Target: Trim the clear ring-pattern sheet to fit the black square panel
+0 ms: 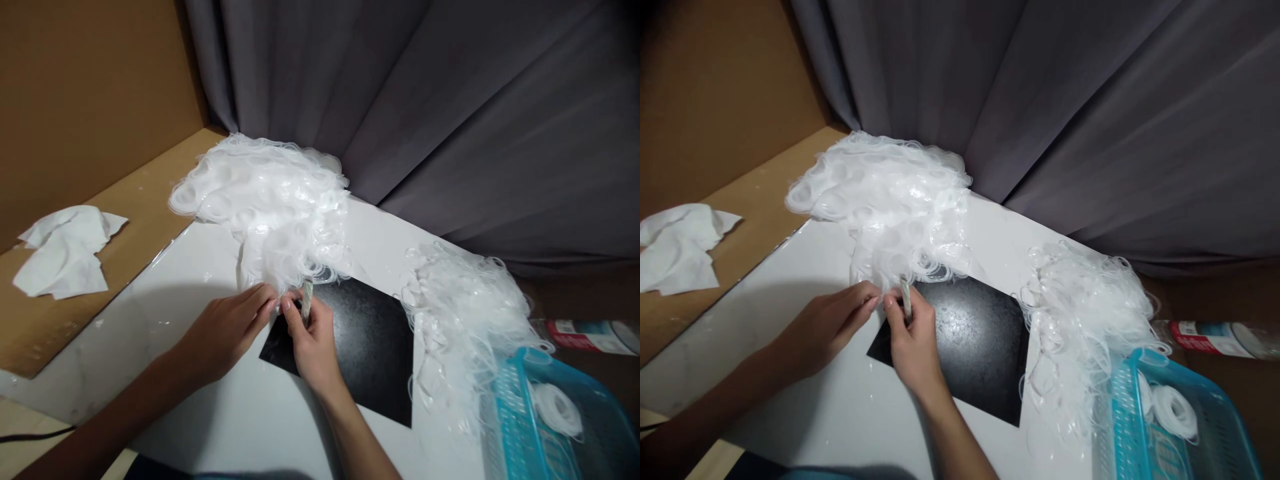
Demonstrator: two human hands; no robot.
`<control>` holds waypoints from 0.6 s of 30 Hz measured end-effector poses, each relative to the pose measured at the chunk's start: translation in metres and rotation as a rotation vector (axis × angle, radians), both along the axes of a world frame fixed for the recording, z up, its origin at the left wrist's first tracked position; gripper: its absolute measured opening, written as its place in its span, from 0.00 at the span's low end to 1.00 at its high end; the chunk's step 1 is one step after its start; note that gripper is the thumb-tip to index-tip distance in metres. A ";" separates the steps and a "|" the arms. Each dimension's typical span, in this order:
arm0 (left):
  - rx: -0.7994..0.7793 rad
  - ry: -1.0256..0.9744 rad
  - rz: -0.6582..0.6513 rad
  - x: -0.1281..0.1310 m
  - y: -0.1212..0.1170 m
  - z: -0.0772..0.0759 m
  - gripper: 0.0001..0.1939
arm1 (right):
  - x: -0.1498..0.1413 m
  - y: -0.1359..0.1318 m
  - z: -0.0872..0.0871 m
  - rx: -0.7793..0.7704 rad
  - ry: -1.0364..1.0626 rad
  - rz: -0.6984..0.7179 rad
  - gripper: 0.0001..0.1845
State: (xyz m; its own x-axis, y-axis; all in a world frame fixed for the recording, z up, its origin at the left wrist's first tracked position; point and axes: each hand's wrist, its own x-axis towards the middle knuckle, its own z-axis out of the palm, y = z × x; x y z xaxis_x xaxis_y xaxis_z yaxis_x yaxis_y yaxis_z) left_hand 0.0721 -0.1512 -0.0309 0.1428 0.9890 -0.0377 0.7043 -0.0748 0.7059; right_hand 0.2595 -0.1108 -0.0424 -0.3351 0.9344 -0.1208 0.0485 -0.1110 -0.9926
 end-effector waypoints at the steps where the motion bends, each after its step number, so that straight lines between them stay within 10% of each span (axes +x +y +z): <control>1: -0.011 -0.020 0.007 0.000 0.000 0.000 0.16 | 0.000 0.000 0.001 0.003 -0.002 0.003 0.17; 18: -0.103 -0.291 0.085 0.002 0.006 0.013 0.18 | -0.001 0.002 0.008 0.004 0.062 0.008 0.13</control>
